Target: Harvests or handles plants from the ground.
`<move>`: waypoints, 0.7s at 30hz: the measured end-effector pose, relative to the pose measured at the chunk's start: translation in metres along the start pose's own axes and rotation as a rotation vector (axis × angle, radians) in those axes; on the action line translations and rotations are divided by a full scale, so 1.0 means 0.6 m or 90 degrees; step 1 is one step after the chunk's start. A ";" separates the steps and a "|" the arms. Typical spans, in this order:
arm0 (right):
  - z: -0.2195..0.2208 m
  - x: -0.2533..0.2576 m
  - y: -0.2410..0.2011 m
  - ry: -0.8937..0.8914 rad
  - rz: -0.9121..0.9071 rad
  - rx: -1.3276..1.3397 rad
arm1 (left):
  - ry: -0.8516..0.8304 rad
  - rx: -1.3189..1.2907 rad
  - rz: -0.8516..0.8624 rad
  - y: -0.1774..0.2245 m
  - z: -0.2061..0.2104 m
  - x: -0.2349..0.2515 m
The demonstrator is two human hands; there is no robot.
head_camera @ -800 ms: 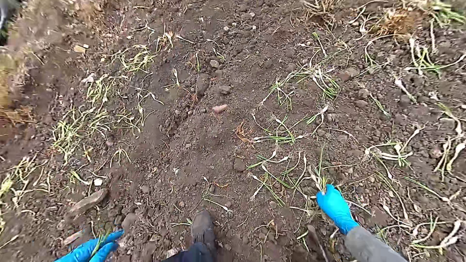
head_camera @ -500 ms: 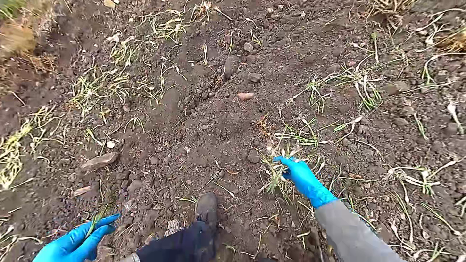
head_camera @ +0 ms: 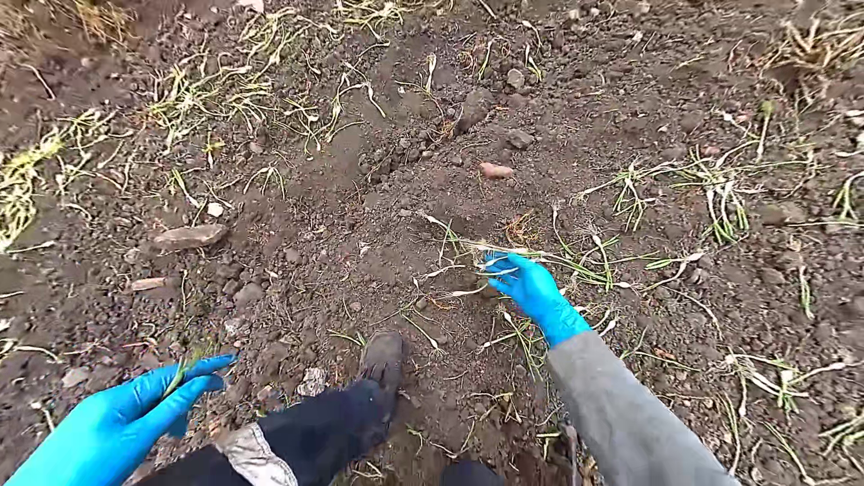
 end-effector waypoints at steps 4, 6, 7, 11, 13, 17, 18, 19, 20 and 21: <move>-0.017 -0.021 -0.001 -0.041 0.005 0.025 | -0.014 -0.006 0.005 0.026 0.003 0.002; -0.037 -0.032 -0.002 -0.024 -0.014 0.029 | -0.017 0.001 0.004 0.030 0.008 0.000; -0.060 -0.039 0.000 0.004 -0.031 -0.012 | -0.023 0.009 0.001 0.036 0.012 0.001; -0.141 -0.016 -0.069 0.043 -0.100 -0.044 | -0.067 0.080 0.024 0.074 0.042 0.020; -0.134 -0.009 -0.102 -0.004 -0.086 -0.095 | -0.091 0.138 0.054 0.085 0.066 0.034; -0.107 -0.011 -0.158 -0.054 -0.156 -0.213 | -0.037 0.364 0.250 0.107 0.127 0.090; -0.099 -0.028 -0.157 -0.057 -0.174 -0.261 | -0.018 0.422 0.323 0.116 0.150 0.098; -0.089 -0.056 -0.147 -0.077 -0.189 -0.338 | -0.010 0.468 0.394 0.128 0.174 0.105; -0.079 -0.093 -0.126 -0.118 -0.200 -0.419 | -0.016 0.507 0.455 0.140 0.198 0.111; -0.075 -0.133 -0.095 -0.156 -0.200 -0.484 | -0.024 0.535 0.502 0.154 0.222 0.121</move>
Point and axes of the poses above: each hand's wrist, its own x-axis towards the middle knuckle, its own z-axis out of the palm, y = z × x, the point moved 4 cm from there along x, towards the middle knuckle, and after that the axes turned 8 degrees about -z, right-handed, at the moved point
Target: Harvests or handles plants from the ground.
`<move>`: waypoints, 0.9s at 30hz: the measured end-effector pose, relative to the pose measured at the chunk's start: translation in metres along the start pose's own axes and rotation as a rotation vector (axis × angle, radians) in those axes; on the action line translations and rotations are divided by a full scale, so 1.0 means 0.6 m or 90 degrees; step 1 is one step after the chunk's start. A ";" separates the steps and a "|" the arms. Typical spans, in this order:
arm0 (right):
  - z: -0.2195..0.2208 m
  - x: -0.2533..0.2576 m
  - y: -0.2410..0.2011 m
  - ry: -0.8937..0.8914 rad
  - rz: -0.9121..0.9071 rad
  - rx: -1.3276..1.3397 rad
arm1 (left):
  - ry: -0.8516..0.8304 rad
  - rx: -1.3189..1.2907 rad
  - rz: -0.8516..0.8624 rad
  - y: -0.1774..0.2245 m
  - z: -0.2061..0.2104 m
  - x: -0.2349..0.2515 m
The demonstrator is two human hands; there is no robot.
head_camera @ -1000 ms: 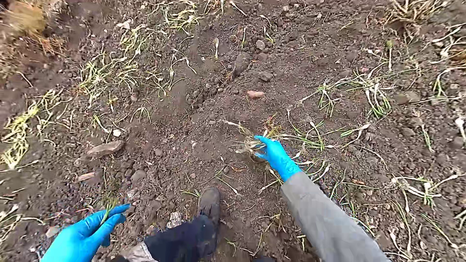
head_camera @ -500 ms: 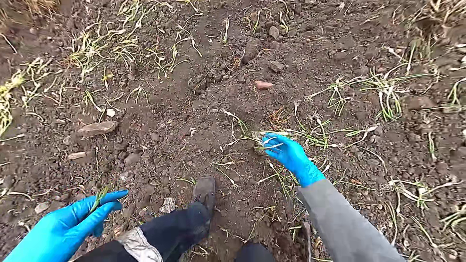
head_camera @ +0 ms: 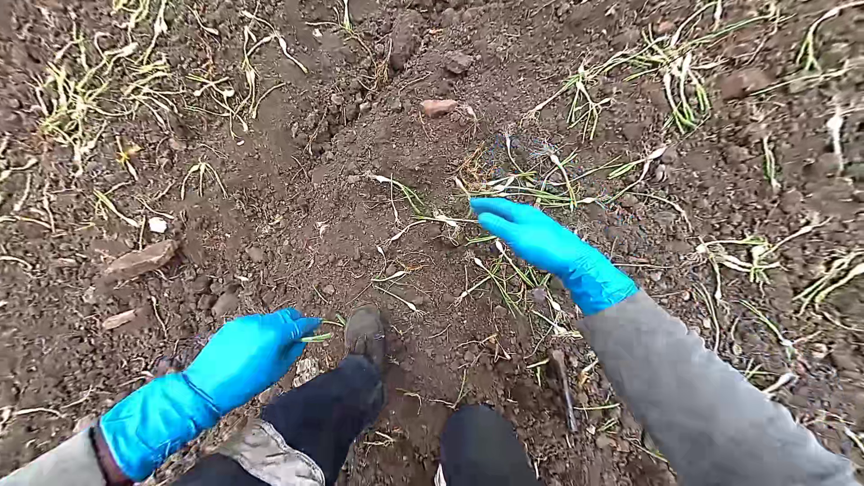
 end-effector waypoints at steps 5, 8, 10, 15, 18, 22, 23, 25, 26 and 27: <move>0.066 -0.274 0.202 0.179 0.200 -0.122 | -0.106 0.011 0.011 0.060 0.128 0.144; 0.093 -0.429 0.329 0.229 0.404 -0.119 | -0.206 -0.035 -0.049 0.097 0.273 0.223; 0.146 -0.494 0.355 0.192 0.501 -0.047 | -0.230 -0.058 -0.049 0.111 0.366 0.238; 0.247 -0.470 0.398 0.267 0.505 -0.024 | -0.123 -0.103 -0.017 0.104 0.411 0.212; 0.249 -0.487 0.401 0.334 0.514 -0.155 | -0.065 -0.137 -0.073 0.063 0.354 0.199; 0.226 -0.516 0.421 0.346 0.524 -0.048 | 0.031 -0.142 -0.219 -0.011 0.310 0.227; 0.234 -0.507 0.420 0.325 0.527 -0.027 | 0.019 -0.157 -0.263 -0.026 0.319 0.239; 0.253 -0.485 0.426 0.295 0.534 -0.048 | -0.012 -0.203 -0.329 -0.031 0.348 0.258; 0.258 -0.477 0.434 0.298 0.535 -0.070 | -0.025 -0.224 -0.352 -0.023 0.359 0.265; 0.261 -0.474 0.442 0.309 0.538 -0.078 | -0.036 -0.233 -0.365 -0.013 0.367 0.272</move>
Point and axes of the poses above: each hand's wrist, its own x-axis towards the middle knuckle, its own z-axis out of the palm, y = z × x, the point moved 4 cm from there along x, towards the middle knuckle, and after that the axes turned 8 degrees about -z, right-handed, at the moved point
